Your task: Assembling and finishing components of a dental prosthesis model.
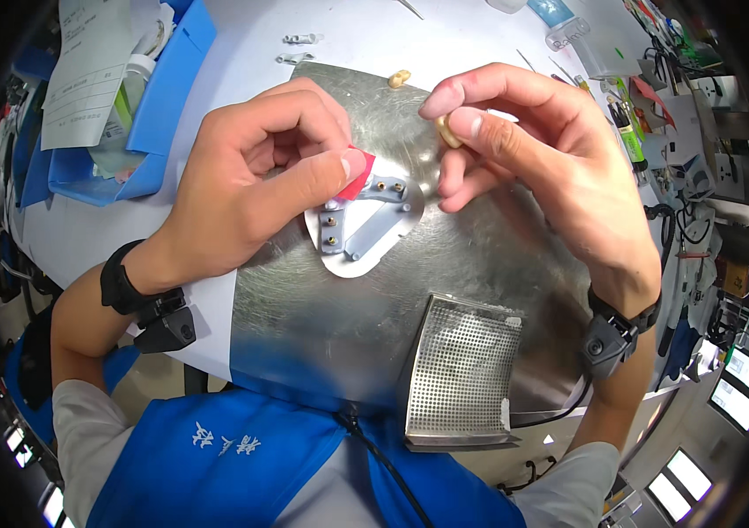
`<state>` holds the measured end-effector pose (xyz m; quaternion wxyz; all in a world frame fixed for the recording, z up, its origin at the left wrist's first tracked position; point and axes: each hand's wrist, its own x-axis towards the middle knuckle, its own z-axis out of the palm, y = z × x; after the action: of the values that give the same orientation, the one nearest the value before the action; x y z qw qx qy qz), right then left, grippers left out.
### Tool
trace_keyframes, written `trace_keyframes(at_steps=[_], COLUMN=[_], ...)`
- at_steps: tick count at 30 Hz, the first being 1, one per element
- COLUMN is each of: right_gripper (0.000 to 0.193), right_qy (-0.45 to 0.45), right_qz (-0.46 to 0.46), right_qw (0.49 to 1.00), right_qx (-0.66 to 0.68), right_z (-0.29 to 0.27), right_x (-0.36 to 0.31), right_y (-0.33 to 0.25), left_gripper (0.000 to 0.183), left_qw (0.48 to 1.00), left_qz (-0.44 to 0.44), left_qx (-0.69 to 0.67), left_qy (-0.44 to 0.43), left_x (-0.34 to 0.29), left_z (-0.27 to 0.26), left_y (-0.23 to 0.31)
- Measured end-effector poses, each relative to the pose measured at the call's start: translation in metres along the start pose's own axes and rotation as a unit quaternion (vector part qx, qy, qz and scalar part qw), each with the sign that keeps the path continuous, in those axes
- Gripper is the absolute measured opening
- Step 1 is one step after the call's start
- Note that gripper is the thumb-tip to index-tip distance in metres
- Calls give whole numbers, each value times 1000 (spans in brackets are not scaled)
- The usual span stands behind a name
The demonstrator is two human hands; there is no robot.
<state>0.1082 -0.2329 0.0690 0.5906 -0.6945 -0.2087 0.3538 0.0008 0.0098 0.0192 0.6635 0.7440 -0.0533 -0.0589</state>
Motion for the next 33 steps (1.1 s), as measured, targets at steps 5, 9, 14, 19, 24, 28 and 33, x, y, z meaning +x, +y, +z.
trace_keyframes(at_steps=[5, 9, 14, 19, 24, 28, 33], right_gripper=[23, 29, 33, 36, 35, 32, 33], right_qy=[-32, -34, -38, -39, -36, -10, 14], right_qz=[63, 62, 14, -9, -28, -96, -115], right_qw=[989, 989, 988, 990, 993, 994, 993], right_qx=[133, 132, 151, 133, 107, 42, 17], right_z=[-10, -6, 0, 5, 8, 5, 13], right_x=[-7, -10, -12, -10, -11, -14, -12], right_y=[17, 26, 38, 46, 48, 57, 56], left_gripper=[12, 12, 10, 9, 8, 9, 11], left_qw=[997, 995, 995, 1000, 983, 984, 997], left_qz=[56, 58, 54, -3, 98, 91, 35], left_qx=[54, 81, 79, 6, 148, 139, 48], left_qy=[20, 25, 16, -6, 55, 62, 51], left_x=[0, 1, 5, 6, 6, 3, 3], left_z=[8, 10, 14, 5, 15, 19, 15], left_y=[-5, -3, 1, 13, -2, 8, 6])
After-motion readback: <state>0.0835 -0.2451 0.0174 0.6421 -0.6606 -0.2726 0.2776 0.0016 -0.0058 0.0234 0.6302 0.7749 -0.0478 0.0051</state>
